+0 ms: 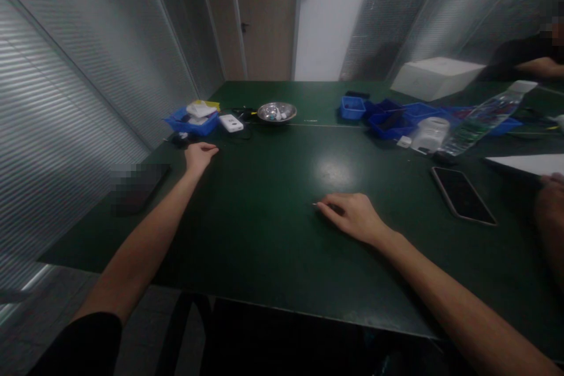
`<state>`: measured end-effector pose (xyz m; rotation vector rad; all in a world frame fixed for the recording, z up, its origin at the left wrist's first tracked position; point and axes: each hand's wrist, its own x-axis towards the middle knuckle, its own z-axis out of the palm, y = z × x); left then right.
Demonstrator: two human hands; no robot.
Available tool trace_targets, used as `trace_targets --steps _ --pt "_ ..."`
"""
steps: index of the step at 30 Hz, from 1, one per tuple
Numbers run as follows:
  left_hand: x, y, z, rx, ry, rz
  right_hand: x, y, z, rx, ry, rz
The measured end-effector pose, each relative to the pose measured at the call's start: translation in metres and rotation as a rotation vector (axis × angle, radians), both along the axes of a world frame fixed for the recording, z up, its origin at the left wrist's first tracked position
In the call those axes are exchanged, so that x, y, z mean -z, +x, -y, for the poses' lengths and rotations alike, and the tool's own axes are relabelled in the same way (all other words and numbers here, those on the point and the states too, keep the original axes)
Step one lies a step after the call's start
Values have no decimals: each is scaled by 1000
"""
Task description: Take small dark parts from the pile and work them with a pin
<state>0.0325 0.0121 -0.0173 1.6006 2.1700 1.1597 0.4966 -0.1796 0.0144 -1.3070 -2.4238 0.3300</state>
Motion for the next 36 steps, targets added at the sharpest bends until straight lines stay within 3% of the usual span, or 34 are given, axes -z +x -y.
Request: trace_targets --steps 7,14,23,27,32,36 --pt "0 4 -3 -55 -1 118 1 1 0 -1 -6 -7" --pt "6 7 -5 -30 63 49 -2 -1 1 5 -9 9" --pt "5 18 8 150 18 -491 -2 -2 1 7 6 1" --pt "0 28 18 164 -65 -671 -2 -2 1 8 11 11" --pt "-9 28 23 186 -75 -544 -1 -1 1 14 16 20" --pt "-20 43 30 417 -19 -321 -1 -2 1 11 24 40"
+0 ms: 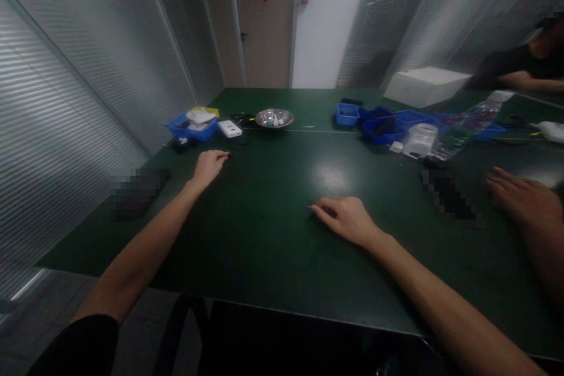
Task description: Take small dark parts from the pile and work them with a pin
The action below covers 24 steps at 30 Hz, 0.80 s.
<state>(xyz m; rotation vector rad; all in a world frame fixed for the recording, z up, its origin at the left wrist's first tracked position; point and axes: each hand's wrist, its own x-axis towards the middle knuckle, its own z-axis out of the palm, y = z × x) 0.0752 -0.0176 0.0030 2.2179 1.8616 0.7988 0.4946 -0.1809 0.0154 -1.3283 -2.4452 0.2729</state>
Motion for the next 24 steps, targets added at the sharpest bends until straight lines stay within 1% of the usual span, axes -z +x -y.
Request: trace_targets --steps 2,5,6,7,9,11,14,17,20,24 --pt "-5 25 13 201 -63 97 0 0 0 3 3 0" --pt "-8 80 46 506 -215 210 0 -1 0 20 7 -8" --pt "-7 99 59 596 -234 245 0 -2 1 26 10 -8" --pt "-6 116 71 675 -243 265 0 -2 1 31 13 -7" --pt "-4 142 91 770 -224 297 -1 -3 1 34 16 -1" --pt "-2 154 104 809 -212 315 -2 -3 2 28 14 6" --pt "-1 157 113 809 -234 332 -2 -4 1 8 3 19" --pt "-4 154 116 795 -238 317 -1 -4 0 -3 15 35" --pt "-5 155 117 826 -214 280 0 -5 -1 -5 28 61" --pt "-4 157 116 850 -193 238 1 -7 0 -16 30 89"
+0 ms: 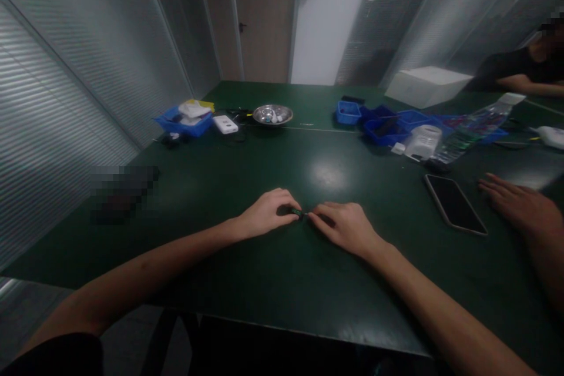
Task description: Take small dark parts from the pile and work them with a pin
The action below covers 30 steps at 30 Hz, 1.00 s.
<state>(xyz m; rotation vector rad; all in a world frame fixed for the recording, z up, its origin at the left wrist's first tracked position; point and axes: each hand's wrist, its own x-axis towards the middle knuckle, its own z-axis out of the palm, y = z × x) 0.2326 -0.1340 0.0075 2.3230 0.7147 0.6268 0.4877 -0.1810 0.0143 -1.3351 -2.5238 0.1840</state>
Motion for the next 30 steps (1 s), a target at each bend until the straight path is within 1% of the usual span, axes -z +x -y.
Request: trace_targets --steps 5,9,12,15,17,20,22,24,26,27,28,30 --pt "2 -1 -1 15 21 -23 4 -3 1 -5 14 17" --pt "4 0 -2 34 30 -22 6 -14 1 -13 17 -23" --pt "6 1 -2 20 37 -21 5 -21 1 -28 -14 -123" --pt "7 0 -1 14 41 -14 4 -18 2 12 -36 -256" --pt "4 -3 -1 36 33 -10 4 -12 2 43 -28 -295" --pt "-4 -13 -3 131 -24 -16 6 -2 2 67 -19 -300" --pt "-10 -23 -10 204 -85 -24 6 2 1 84 -18 -299" --pt "-14 -36 -22 226 -126 -30 5 4 0 99 -14 -300" --pt "-15 -53 -40 165 -127 -41 5 5 -1 102 -16 -298" --pt "-14 -64 -50 97 -117 -55 4 6 -1 100 -18 -294" --pt "-12 -76 -62 4 -105 -75 4 6 -1 97 -18 -290" --pt "-5 -104 -85 -250 -79 -128 4 6 -1 90 -13 -283"
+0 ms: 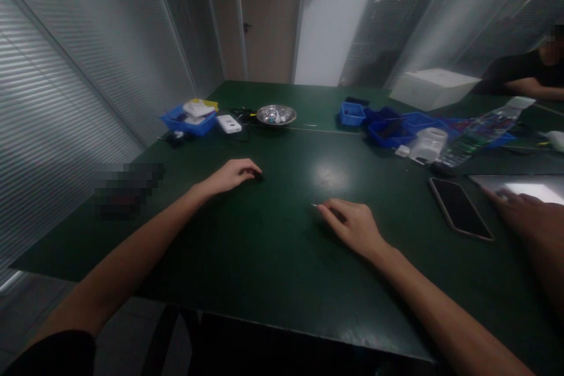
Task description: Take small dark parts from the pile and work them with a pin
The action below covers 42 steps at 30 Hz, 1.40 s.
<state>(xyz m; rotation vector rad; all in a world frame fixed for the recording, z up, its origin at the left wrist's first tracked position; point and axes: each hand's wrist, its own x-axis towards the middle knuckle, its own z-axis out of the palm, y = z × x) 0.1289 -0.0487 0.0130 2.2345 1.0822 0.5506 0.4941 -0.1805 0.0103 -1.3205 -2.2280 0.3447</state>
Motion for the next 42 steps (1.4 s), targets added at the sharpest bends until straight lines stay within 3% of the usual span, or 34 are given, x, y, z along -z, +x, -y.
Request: trace_targets --steps 3,5,9,13,16,21,24,27,32,37,42 --pt "13 -46 -31 -373 105 -86 0 0 0 -7 13 14" --pt "23 -74 -46 -525 199 -107 0 0 -1 -14 16 27" --pt "35 -103 -58 -695 269 -77 0 0 -1 -24 20 26" --pt "34 -104 -56 -771 348 11 1 1 0 -20 15 21" --pt "31 -101 -53 -810 446 190 2 2 -1 -10 16 23" --pt "29 -100 -51 -833 446 391 2 2 -1 -6 5 35" --pt "32 -101 -53 -834 474 304 1 1 -1 -6 -1 36" --pt "35 -107 -57 -838 520 91 0 1 -1 -2 1 39" --pt "37 -130 -69 -742 271 -283 0 2 -1 -10 -13 48" --pt "35 -145 -77 -673 168 -292 3 3 -3 -7 10 59" --pt "29 -145 -73 -712 54 -222 3 2 -2 -12 9 59"
